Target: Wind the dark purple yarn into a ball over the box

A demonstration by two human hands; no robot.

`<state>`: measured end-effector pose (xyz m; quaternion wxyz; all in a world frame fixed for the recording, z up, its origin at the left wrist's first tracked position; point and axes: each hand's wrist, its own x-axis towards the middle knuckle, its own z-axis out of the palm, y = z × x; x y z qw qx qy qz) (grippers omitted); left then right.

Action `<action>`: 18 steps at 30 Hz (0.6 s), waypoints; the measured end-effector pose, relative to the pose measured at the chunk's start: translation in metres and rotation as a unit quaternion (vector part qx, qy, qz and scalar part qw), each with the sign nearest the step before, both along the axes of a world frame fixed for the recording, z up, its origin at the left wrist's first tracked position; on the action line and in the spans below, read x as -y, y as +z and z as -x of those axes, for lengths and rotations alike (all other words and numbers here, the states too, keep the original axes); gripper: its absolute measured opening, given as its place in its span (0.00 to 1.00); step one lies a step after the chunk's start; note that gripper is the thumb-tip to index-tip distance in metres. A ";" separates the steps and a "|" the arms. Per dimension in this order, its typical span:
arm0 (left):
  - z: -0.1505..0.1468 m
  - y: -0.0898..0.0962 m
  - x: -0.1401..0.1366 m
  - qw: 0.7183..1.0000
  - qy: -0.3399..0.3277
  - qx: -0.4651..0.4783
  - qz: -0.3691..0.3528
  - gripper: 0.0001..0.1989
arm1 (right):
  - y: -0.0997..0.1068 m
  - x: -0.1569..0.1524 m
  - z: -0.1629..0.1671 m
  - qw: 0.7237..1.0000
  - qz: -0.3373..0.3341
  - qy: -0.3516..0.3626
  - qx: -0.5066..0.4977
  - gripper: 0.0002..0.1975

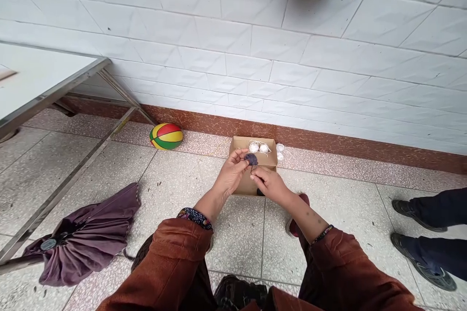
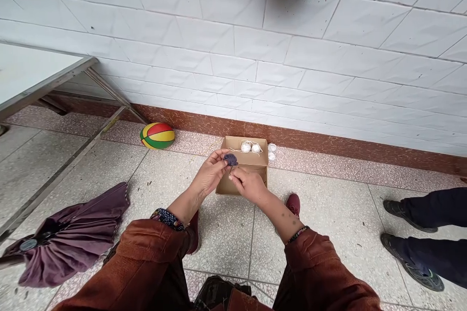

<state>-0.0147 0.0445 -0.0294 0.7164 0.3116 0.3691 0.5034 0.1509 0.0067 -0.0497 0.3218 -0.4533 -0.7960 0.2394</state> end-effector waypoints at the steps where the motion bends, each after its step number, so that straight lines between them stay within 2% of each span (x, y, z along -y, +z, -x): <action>1: 0.000 -0.002 -0.001 1.000 0.009 -0.016 -0.005 0.21 | 0.004 0.001 0.001 1.000 -0.010 0.017 0.004 0.11; 5: 0.001 -0.005 0.001 0.996 0.007 -0.090 -0.020 0.22 | 0.017 -0.002 -0.005 0.998 -0.048 0.018 -0.022 0.09; 9: 0.002 -0.002 0.006 0.989 -0.054 -0.132 -0.030 0.23 | 0.021 -0.012 -0.014 0.997 -0.058 -0.011 -0.050 0.10; 14: 0.005 0.005 0.012 0.989 -0.142 -0.035 0.002 0.24 | 0.014 -0.022 -0.016 0.990 -0.038 -0.089 -0.099 0.11; 16: 0.006 0.008 0.011 0.990 -0.142 0.021 0.010 0.23 | 0.007 -0.024 -0.013 0.989 -0.022 -0.107 -0.102 0.11; 18: 0.008 0.010 0.009 0.992 -0.111 0.060 0.004 0.22 | -0.001 -0.022 -0.009 0.990 -0.004 -0.111 -0.088 0.11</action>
